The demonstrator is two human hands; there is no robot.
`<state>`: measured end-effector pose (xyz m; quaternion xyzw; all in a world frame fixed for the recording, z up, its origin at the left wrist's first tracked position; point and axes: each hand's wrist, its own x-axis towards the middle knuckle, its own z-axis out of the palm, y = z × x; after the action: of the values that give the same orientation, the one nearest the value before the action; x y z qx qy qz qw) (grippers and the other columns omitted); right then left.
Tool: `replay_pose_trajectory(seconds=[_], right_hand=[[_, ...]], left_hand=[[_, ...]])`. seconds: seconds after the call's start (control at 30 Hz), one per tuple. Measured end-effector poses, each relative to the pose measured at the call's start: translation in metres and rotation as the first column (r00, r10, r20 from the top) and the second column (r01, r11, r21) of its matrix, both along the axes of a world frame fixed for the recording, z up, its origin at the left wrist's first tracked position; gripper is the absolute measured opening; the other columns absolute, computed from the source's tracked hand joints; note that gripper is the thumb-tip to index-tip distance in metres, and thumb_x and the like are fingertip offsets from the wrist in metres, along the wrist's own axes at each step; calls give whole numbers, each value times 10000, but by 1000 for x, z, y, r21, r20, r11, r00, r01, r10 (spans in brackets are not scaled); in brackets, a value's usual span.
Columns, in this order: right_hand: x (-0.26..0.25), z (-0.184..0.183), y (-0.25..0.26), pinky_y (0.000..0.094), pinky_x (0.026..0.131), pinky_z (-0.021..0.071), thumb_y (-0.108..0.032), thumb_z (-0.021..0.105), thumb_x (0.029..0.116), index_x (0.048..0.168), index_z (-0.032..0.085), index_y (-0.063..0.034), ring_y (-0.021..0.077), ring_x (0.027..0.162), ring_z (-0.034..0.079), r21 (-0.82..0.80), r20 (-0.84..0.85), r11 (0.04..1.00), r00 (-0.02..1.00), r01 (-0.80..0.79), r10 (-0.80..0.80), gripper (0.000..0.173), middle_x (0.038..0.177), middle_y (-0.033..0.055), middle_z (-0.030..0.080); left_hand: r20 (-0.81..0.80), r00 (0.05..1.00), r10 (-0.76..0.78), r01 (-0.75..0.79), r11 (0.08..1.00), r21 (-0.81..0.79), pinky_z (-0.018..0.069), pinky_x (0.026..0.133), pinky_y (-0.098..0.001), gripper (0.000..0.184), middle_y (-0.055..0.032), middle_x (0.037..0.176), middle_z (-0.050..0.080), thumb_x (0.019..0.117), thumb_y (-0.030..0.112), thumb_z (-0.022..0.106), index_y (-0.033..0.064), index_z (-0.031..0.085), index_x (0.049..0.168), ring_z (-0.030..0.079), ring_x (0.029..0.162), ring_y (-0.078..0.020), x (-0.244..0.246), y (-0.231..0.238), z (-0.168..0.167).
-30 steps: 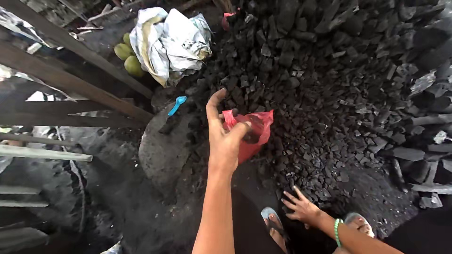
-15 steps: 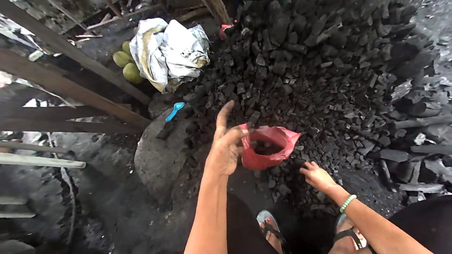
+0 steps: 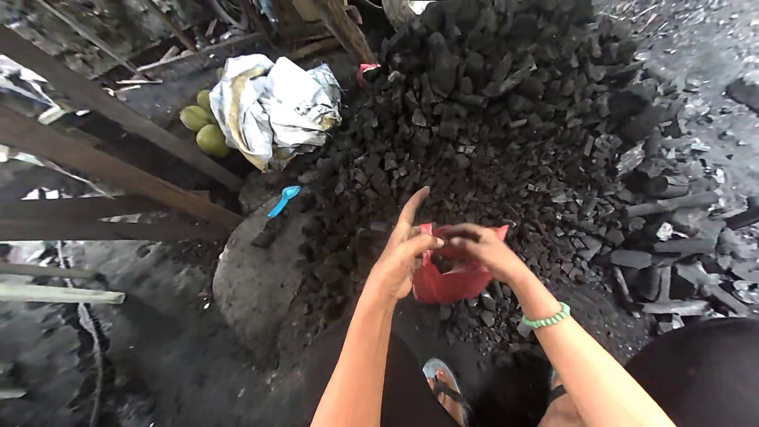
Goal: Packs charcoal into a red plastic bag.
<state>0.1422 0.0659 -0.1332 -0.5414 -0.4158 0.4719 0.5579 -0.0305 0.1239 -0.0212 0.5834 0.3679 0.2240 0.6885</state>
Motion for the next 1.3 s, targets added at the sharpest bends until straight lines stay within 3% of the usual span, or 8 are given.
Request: replay_pose_trajectory(seconds=[0.1,0.17,0.23,0.33,0.6,1.07,1.2,1.3], right_hand=[[37,-31,-29,395,875,610,-163,514,1044,1345,567,-41,201,1034,707,-101,-175,892,875,440,-451,330,1242,112,673],[68,-79,-69,509,942,546,-212,621,1017,1416,498,-14,319,1150,636,-268,99,798,839,540,-534,462,1341,212,596],[76,-131,-107,684,1028,435,-313,811,886,1483,441,36,529,1270,520,-458,370,722,850,518,-375,785,1410,376,494],[43,-165,-113,776,1095,287,-513,894,741,1630,271,-139,609,1443,270,-663,501,586,858,466,-114,1148,1622,360,210],[-35,-157,-65,816,1034,288,-443,900,743,1604,365,-218,569,1419,356,-621,712,597,683,507,161,1038,1693,259,94],[41,-181,-100,638,1002,486,-128,844,799,1434,566,-79,525,1275,526,-514,694,754,715,409,86,694,1523,295,426],[61,-148,-78,578,1007,494,8,805,808,1407,528,-3,407,1217,586,-454,349,832,923,318,-162,659,1360,290,559],[66,-90,-64,394,774,590,6,726,784,1365,501,-84,210,916,669,-300,-61,936,976,183,-210,629,1157,128,644]], left_hand=[[29,999,46,-46,999,12,571,631,-235,818,-44,1063,675,874,68,544,282,236,1600,682,804,-94,-10,-2,3],[72,995,72,-74,997,26,584,639,-229,822,-35,1090,684,850,90,538,289,243,1592,699,817,-86,-14,0,6],[118,988,95,-99,995,25,601,665,-242,831,-50,1123,689,829,101,537,288,251,1587,716,843,-105,-15,2,7],[109,987,120,-124,992,31,598,674,-253,846,-39,1088,683,821,107,543,296,243,1589,706,829,-99,-13,4,5],[96,974,204,-210,976,51,585,672,-228,863,-32,1096,675,816,127,566,285,237,1598,694,826,-71,-13,9,6],[97,961,258,-262,965,30,595,684,-242,829,-45,1074,684,825,119,547,273,254,1585,712,844,-98,-20,13,2],[86,980,179,-185,980,70,578,659,-216,851,-22,1069,688,804,99,562,252,259,1585,691,812,-62,-15,13,-3],[43,996,79,-83,991,101,569,656,-231,876,-39,1128,673,785,100,601,233,267,1584,675,823,-76,-10,10,-4]])
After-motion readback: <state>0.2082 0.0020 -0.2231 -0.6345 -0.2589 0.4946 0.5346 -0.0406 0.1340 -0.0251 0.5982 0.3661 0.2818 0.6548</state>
